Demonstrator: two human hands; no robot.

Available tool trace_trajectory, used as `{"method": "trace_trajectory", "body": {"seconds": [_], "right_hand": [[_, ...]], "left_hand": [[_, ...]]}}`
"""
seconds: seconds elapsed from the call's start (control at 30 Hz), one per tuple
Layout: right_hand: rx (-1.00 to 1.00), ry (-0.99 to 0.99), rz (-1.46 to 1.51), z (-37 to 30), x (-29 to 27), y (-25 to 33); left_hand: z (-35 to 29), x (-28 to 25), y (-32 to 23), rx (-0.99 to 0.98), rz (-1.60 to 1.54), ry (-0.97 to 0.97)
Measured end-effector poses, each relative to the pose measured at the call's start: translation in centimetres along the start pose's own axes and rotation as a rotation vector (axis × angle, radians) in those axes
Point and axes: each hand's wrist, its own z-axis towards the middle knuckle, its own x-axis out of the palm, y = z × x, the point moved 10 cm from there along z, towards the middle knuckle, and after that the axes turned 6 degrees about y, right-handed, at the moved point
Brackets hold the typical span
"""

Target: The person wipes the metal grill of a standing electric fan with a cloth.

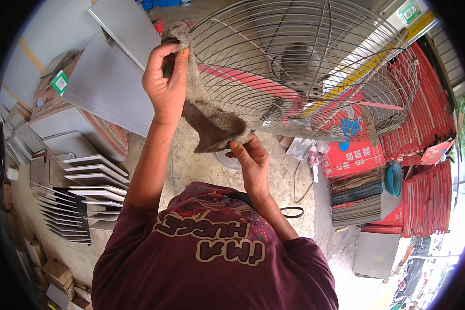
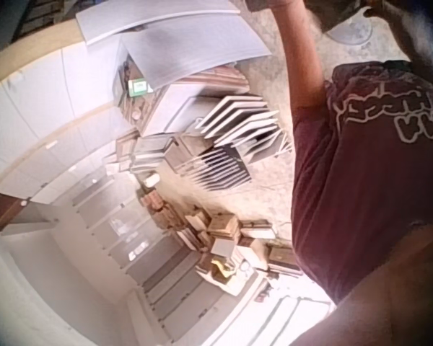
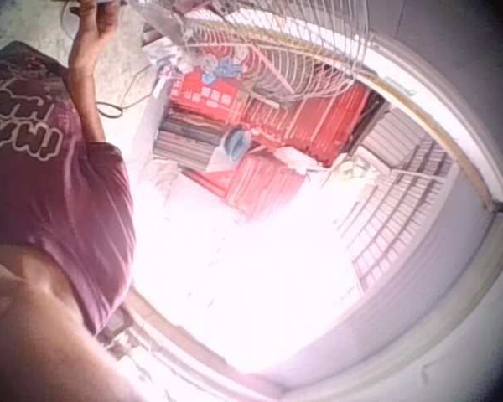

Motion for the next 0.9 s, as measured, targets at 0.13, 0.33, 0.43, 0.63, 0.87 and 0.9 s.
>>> {"method": "trace_trajectory", "body": {"seconds": [0.13, 0.33, 0.43, 0.63, 0.87, 0.9], "right_hand": [[0.022, 0.002, 0.003, -0.2, 0.2, 0.0], [0.069, -0.015, 0.016, 0.0, -0.6, -1.4], [0.087, -0.026, -0.004, 0.0, -0.7, -1.8], [0.153, -0.007, 0.040, 0.0, -0.7, -3.6], [0.212, -0.002, 0.055, 0.1, -0.6, -4.8], [0.218, -0.011, 0.055, 0.2, -0.5, -4.8]], "left_hand": [[-0.7, -0.4, 1.1, -0.013, 0.093, 0.005], [-2.8, -2.2, 4.5, -0.160, 0.021, -0.023], [-4.7, -3.4, 7.0, -0.271, -0.001, -0.049], [-8.4, -5.0, 12.2, -0.392, 0.029, -0.059], [-11.1, -5.9, 15.6, -0.528, -0.001, -0.037], [-10.9, -6.1, 15.2, -0.516, -0.041, -0.061]]}}
